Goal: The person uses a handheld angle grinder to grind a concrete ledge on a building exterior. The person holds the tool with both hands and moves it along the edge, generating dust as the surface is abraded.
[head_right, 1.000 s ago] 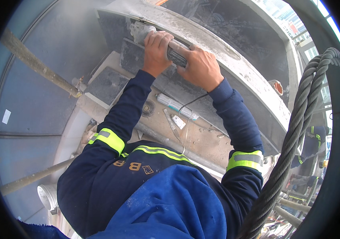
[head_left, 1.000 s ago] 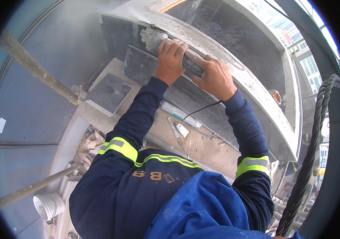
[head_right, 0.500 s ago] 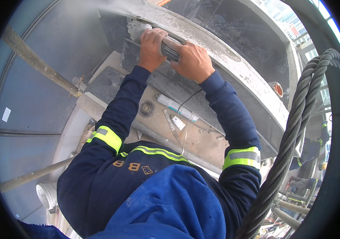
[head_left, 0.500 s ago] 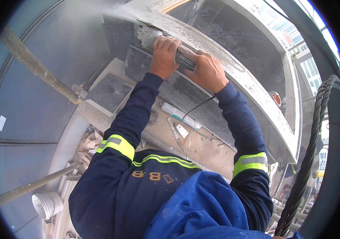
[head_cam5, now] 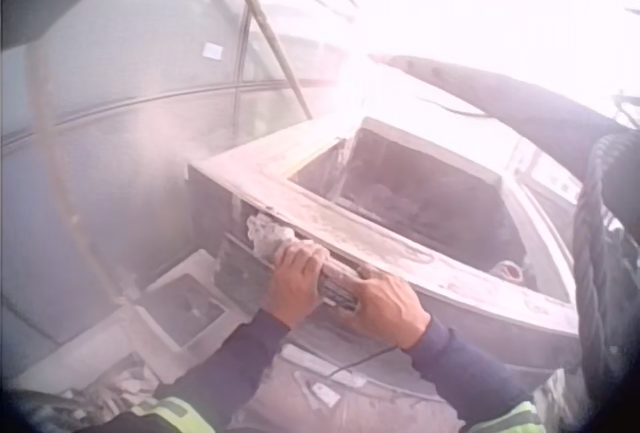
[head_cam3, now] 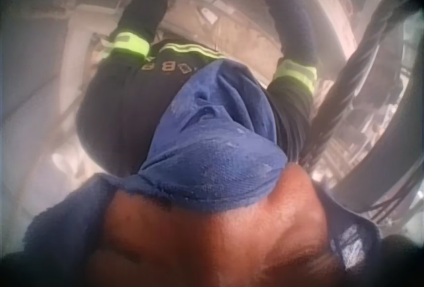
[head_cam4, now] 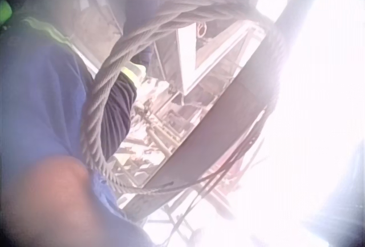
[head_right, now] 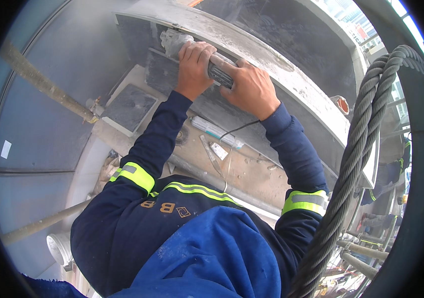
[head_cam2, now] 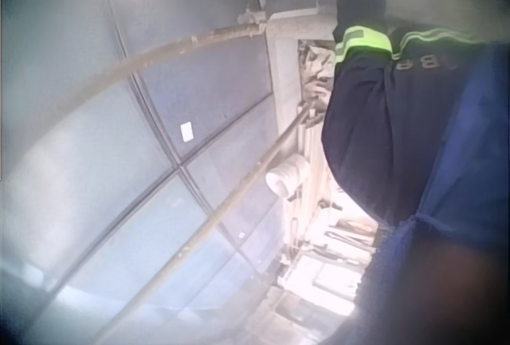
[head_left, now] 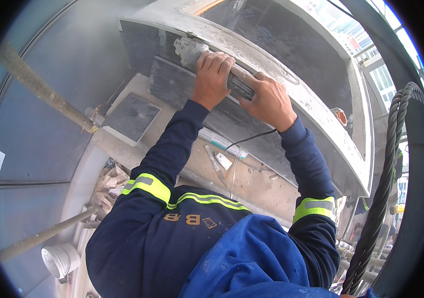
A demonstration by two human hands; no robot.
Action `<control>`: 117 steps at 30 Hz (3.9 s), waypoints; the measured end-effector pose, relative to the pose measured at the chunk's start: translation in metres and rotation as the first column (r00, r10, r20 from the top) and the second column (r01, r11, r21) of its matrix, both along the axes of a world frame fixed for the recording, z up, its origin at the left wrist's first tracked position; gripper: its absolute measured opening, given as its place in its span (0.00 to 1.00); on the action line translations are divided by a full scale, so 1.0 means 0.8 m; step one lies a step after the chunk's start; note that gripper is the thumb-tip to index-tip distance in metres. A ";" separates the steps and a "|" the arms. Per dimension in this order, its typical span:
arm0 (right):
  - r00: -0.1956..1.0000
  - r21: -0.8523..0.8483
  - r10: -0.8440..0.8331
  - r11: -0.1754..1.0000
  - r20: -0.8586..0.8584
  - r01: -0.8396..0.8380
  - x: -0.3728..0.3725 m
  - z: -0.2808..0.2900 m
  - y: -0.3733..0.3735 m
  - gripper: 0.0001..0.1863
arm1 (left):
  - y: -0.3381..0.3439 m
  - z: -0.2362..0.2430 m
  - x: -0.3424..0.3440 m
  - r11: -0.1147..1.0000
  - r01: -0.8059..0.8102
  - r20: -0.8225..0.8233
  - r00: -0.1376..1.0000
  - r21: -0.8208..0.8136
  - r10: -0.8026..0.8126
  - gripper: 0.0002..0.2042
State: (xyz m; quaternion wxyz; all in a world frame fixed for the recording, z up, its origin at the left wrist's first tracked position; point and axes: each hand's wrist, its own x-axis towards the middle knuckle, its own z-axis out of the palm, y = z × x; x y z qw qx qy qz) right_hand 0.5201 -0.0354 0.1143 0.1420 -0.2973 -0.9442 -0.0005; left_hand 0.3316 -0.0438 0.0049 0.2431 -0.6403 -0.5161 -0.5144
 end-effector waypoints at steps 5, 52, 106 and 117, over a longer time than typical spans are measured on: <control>1.000 -0.001 0.009 1.000 0.007 -0.009 0.000 0.000 0.002 0.36 | 0.004 -0.004 -0.001 0.999 -0.016 -0.007 1.000 0.028 0.016 0.33; 1.000 0.017 0.014 1.000 -0.014 -0.014 -0.004 -0.003 0.000 0.32 | 0.009 -0.007 -0.001 0.998 -0.014 0.016 1.000 0.060 0.013 0.32; 1.000 0.006 0.022 1.000 0.005 -0.022 -0.021 -0.006 0.016 0.33 | 0.014 -0.008 -0.019 0.999 -0.033 0.003 0.999 0.016 0.033 0.31; 0.999 -0.008 0.013 1.000 0.036 -0.013 -0.043 -0.012 0.028 0.33 | 0.018 -0.013 -0.040 0.998 -0.027 0.011 1.000 -0.052 0.028 0.38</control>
